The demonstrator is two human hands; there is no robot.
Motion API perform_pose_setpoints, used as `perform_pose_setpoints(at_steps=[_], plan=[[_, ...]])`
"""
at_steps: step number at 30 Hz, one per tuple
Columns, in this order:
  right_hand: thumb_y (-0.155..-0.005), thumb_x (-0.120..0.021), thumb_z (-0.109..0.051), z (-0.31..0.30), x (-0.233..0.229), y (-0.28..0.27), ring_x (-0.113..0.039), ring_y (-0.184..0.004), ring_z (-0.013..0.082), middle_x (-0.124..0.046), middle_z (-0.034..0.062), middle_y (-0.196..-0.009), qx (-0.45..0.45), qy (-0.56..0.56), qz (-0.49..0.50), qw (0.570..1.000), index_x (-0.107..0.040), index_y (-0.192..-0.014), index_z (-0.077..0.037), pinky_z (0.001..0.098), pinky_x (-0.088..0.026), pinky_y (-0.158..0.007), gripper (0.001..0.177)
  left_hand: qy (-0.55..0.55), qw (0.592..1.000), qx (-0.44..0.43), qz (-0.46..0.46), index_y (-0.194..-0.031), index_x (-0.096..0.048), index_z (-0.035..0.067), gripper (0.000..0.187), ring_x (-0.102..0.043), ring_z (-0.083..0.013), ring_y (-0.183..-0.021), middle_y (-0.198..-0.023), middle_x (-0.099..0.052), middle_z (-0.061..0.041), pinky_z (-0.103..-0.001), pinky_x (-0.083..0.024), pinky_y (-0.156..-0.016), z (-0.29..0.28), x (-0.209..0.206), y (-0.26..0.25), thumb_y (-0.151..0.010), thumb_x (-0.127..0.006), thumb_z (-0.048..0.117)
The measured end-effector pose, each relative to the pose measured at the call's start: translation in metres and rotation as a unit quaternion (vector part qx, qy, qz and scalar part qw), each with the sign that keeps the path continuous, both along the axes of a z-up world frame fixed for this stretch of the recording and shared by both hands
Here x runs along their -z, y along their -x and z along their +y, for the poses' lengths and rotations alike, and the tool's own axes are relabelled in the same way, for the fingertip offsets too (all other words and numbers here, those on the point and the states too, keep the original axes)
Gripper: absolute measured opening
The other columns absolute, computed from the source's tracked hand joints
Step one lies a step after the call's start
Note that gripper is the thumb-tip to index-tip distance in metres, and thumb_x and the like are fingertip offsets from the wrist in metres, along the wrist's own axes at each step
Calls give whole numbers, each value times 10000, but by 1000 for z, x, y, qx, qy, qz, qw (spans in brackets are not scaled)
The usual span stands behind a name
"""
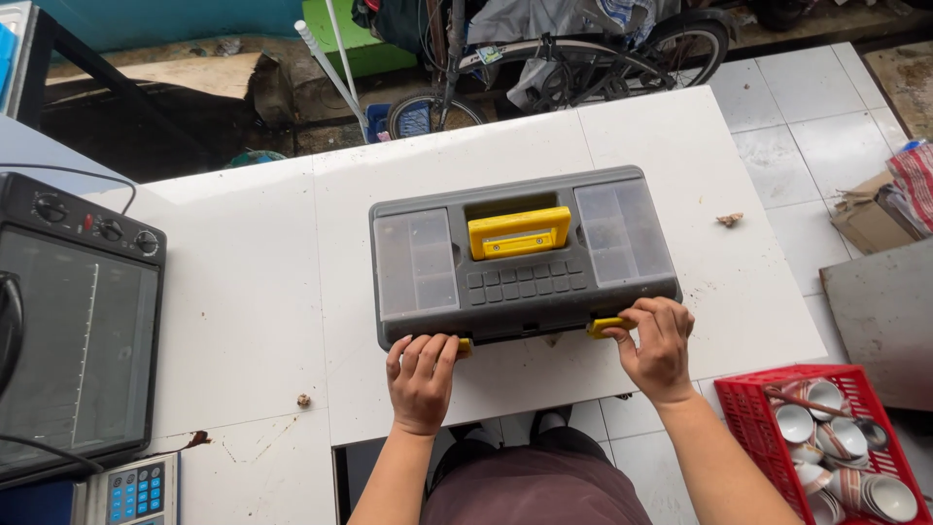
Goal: Sort various mechanical parts and tools into a toolbox and then close the lid
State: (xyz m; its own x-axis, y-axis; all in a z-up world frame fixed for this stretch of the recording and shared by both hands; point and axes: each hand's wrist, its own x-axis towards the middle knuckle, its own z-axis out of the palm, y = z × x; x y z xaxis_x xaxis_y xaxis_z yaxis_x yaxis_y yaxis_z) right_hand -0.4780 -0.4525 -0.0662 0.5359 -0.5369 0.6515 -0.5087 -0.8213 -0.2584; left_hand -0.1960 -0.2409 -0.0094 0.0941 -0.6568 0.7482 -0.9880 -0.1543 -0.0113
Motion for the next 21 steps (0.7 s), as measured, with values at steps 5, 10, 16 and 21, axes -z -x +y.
perform_pose_setpoints(at_steps=[5, 10, 16, 21], plan=[[-879, -806, -390, -6, 5, 0, -618, -993, 271, -639, 31, -966, -6, 23, -34, 999, -693, -966, -120, 411, -444, -983, 305, 0, 1000, -17, -14, -1074, -717, 179, 136, -649, -165, -960, -1015, -685, 15, -380, -446, -995, 2, 35, -4, -941, -722, 209], [-948, -719, -418, -7, 15, -3, -613, -983, 273, -637, 39, -973, 20, 79, -10, 997, -675, -1002, -118, 414, -445, -976, 308, -3, 999, -30, -21, -1077, -671, 185, 207, -639, -150, -931, -992, -669, 24, -367, -388, -969, -2, 52, -9, -1004, -638, 376], [-981, -722, -409, -19, 25, -4, -585, -863, 253, -615, 44, -935, -16, 152, -53, 987, -591, -950, -116, 405, -436, -869, 322, 12, 997, -44, -64, -1069, -654, 169, 230, -640, -148, -899, -981, -671, 14, -344, -359, -913, 2, 45, -6, -1045, -591, 388], [-979, -693, -447, -22, 10, -12, -569, -861, 221, -572, 33, -1047, 0, 137, -74, 988, -614, -1024, -135, 369, -435, -828, 325, -15, 994, -56, -90, -1089, -671, 205, 184, -616, -129, -969, -1038, -655, 29, -370, -304, -910, 3, 58, -8, -957, -714, 326]])
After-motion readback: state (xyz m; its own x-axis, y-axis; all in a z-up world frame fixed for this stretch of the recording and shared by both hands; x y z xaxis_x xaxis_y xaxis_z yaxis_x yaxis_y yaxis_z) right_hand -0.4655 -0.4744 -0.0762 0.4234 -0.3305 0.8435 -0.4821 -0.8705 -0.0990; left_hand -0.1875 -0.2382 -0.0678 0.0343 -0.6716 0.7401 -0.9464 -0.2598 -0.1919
